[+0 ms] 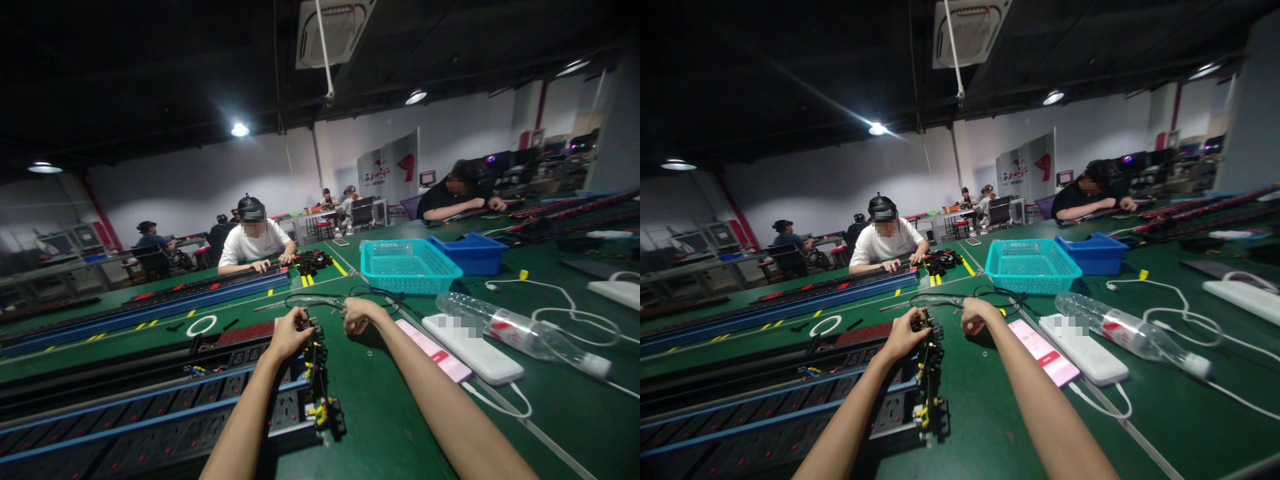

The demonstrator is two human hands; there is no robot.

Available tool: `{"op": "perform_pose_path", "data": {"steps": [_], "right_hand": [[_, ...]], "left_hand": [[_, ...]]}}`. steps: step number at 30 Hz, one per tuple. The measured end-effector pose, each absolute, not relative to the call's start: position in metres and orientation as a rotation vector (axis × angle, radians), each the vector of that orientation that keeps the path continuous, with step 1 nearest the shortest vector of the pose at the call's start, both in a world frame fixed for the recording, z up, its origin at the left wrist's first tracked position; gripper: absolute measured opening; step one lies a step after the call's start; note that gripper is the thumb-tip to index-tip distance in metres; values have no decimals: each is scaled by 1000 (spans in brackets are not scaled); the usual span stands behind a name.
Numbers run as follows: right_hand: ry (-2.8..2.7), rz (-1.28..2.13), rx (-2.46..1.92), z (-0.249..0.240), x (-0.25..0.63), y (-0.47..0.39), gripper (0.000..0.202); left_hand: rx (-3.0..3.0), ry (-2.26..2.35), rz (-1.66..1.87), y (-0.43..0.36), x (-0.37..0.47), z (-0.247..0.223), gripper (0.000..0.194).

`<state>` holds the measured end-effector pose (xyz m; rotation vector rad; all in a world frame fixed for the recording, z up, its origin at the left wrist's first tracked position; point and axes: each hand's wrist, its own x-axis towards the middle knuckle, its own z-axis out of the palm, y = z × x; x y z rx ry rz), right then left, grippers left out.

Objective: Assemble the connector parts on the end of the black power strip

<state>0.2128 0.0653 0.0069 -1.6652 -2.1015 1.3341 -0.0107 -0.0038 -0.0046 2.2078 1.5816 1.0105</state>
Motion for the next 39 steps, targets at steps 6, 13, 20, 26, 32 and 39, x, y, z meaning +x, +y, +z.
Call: {"op": "perform_pose_path", "data": {"steps": [6, 13, 20, 26, 32, 39], "right_hand": [[-1836, 1534, -816, 1, 190, 62, 40], [-1542, 1445, -678, -25, 161, 72, 49], [-1547, 1455, -713, -33, 169, 72, 50], [-1542, 1492, -694, -34, 167, 71, 51], [-1546, 1497, -705, -31, 166, 69, 53], [-1544, 1534, -680, -33, 166, 71, 54]], "left_hand": [[2166, 1582, 1035, -5, -9, -3, 26], [2178, 1582, 1031, -4, -10, -4, 26], [2164, 1583, 1046, -4, -9, -5, 27], [2166, 1587, 1039, -4, -10, -5, 29], [2163, 1594, 1046, -4, -10, -5, 28], [2169, 1584, 1041, -4, -9, -3, 29]]}}
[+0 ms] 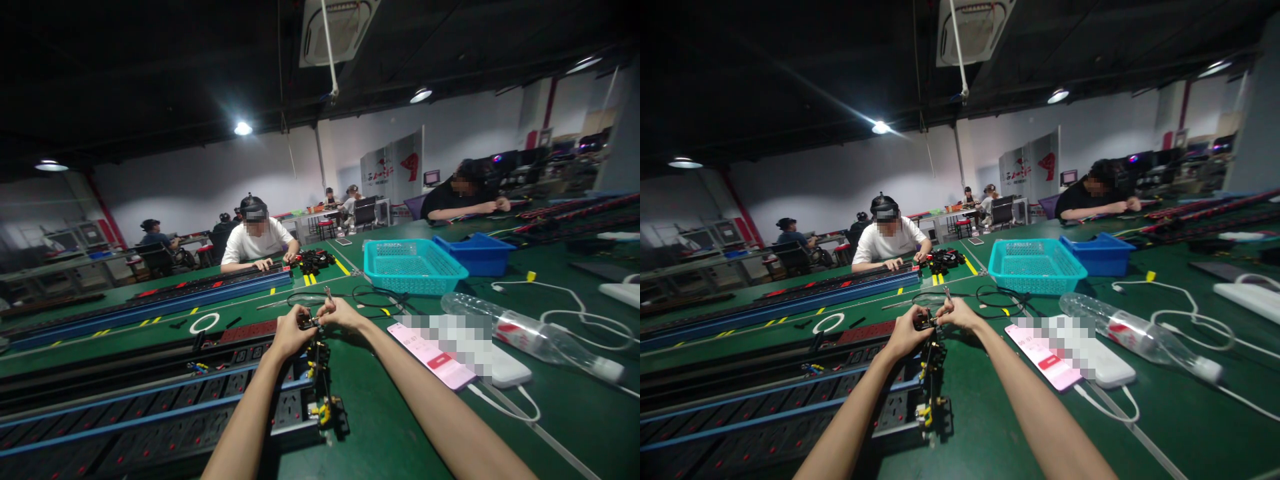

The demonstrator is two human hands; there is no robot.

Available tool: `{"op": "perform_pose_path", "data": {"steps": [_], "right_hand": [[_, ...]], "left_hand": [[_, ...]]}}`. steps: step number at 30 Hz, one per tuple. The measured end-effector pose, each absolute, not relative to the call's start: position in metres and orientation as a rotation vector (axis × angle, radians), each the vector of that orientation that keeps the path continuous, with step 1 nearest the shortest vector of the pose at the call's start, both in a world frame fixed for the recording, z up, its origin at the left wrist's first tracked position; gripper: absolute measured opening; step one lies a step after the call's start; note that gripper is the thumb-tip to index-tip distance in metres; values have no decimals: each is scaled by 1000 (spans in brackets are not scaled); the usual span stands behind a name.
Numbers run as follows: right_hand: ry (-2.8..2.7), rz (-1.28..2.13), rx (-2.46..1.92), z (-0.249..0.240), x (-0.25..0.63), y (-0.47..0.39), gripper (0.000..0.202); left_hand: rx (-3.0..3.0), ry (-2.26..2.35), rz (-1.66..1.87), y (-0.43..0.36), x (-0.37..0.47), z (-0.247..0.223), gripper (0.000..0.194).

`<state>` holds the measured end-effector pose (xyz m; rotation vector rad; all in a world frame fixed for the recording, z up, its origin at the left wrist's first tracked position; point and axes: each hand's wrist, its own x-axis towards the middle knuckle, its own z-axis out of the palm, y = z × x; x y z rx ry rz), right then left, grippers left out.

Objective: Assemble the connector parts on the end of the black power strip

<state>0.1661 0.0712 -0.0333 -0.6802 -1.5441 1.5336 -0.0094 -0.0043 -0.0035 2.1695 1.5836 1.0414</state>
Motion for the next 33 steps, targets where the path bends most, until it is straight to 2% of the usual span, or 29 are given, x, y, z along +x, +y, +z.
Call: {"op": "perform_pose_path", "data": {"steps": [13, 33], "right_hand": [[-1561, 1539, -719, -31, 165, 69, 62], [-1574, 1607, -719, -32, 168, 74, 62]], "left_hand": [[2167, 1556, 1048, -3, -11, -6, 27], [2169, 1551, 1051, -2, -11, -7, 28]]}}
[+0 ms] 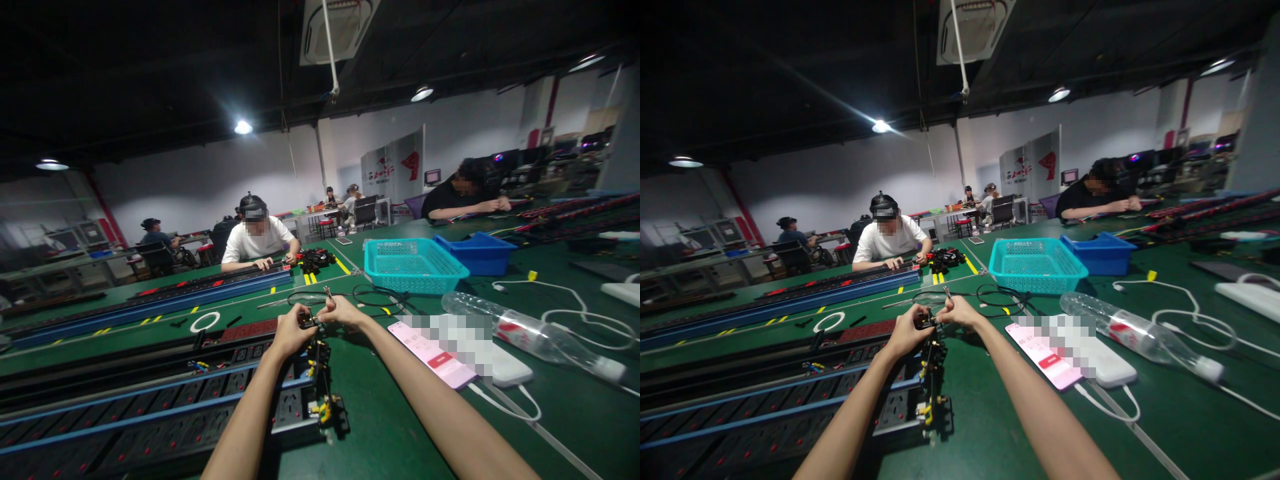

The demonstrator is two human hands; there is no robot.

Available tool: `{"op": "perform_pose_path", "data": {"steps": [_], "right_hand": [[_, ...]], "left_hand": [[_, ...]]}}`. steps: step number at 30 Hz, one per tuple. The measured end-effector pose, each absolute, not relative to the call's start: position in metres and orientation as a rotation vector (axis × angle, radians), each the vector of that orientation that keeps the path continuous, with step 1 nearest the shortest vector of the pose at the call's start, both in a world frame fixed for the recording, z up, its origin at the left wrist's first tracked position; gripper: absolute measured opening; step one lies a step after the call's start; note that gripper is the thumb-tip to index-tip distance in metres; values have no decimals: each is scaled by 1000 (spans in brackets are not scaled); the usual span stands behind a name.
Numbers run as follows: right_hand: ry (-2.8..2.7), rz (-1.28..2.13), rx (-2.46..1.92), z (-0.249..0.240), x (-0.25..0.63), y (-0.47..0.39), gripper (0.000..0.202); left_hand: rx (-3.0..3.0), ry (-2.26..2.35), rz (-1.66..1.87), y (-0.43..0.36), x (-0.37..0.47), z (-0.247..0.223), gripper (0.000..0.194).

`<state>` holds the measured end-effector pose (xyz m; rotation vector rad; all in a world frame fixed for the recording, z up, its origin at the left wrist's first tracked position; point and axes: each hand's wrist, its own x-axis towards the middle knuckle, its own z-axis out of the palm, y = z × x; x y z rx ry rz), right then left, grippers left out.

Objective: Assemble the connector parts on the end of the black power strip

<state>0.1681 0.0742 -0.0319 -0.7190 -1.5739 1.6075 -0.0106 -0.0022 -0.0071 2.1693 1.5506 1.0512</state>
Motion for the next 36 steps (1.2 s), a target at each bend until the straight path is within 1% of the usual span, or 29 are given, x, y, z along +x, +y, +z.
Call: {"op": "perform_pose_path", "data": {"steps": [8, 15, 25, 31, 36], "right_hand": [[-1583, 1621, -604, -35, 168, 79, 61], [-1619, 1597, -681, -34, 171, 76, 58], [-1595, 1578, -647, -31, 168, 76, 58], [-1650, 1548, -711, -34, 169, 75, 55], [-1636, 1577, -659, -32, 169, 74, 56]], "left_hand": [[2168, 1535, 1056, -3, -10, -7, 28], [2172, 1539, 1056, -3, -11, -6, 28], [2170, 1529, 1062, 0, -12, -10, 30], [2193, 1564, 1052, -2, -11, -8, 27], [2193, 1564, 1043, -2, -11, -8, 27]]}}
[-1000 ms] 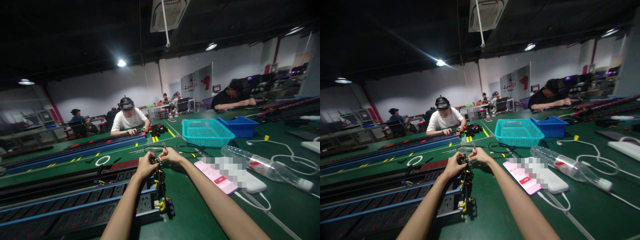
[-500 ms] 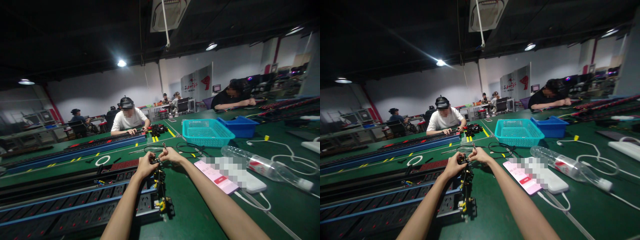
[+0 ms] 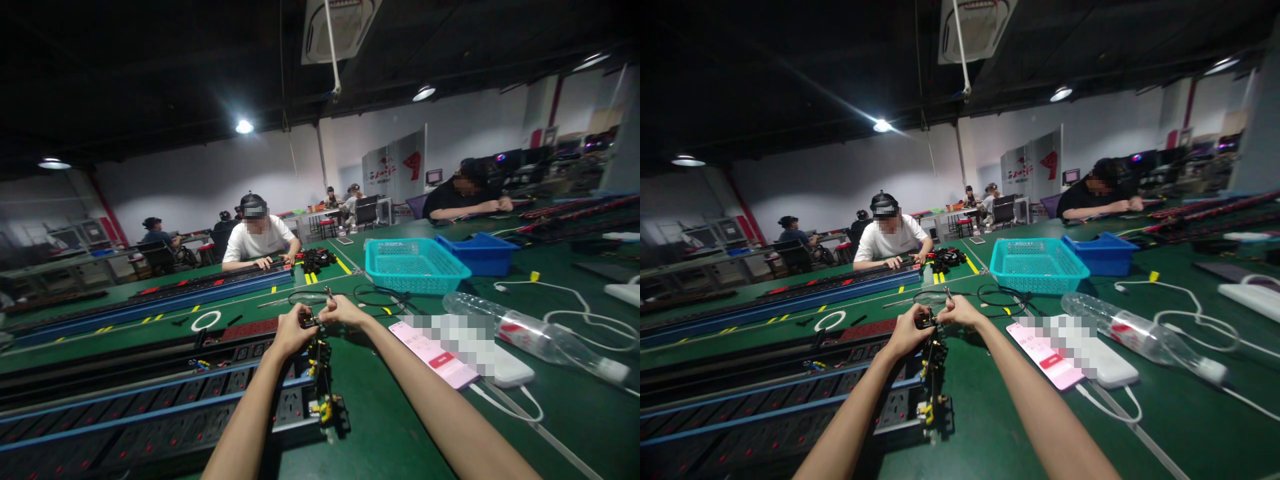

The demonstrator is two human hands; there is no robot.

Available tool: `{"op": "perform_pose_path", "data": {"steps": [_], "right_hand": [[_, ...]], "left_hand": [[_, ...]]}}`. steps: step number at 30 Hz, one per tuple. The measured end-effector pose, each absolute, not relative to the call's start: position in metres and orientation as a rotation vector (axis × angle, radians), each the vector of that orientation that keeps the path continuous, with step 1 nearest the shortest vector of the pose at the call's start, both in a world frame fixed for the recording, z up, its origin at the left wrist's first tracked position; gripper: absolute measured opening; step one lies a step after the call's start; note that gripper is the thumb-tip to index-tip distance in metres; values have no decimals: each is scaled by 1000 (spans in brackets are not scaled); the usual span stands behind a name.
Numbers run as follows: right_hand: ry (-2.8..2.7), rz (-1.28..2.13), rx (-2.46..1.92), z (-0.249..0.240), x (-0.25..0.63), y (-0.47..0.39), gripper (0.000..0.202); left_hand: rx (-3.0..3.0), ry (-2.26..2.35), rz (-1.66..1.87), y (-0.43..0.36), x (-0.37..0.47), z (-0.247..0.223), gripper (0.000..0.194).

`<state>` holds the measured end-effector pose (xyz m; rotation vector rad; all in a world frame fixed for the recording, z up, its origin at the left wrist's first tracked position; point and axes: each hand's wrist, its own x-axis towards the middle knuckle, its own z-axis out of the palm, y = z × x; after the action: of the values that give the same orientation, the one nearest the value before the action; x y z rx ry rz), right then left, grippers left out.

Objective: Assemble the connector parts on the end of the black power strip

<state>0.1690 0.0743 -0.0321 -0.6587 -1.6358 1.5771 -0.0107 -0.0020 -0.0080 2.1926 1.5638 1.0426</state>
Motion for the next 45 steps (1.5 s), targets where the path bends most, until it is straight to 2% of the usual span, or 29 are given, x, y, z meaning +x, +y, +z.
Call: {"op": "perform_pose_path", "data": {"steps": [45], "right_hand": [[-1667, 1475, -667, -29, 170, 75, 53]], "left_hand": [[2177, 1555, 1053, -3, -10, -6, 29]]}}
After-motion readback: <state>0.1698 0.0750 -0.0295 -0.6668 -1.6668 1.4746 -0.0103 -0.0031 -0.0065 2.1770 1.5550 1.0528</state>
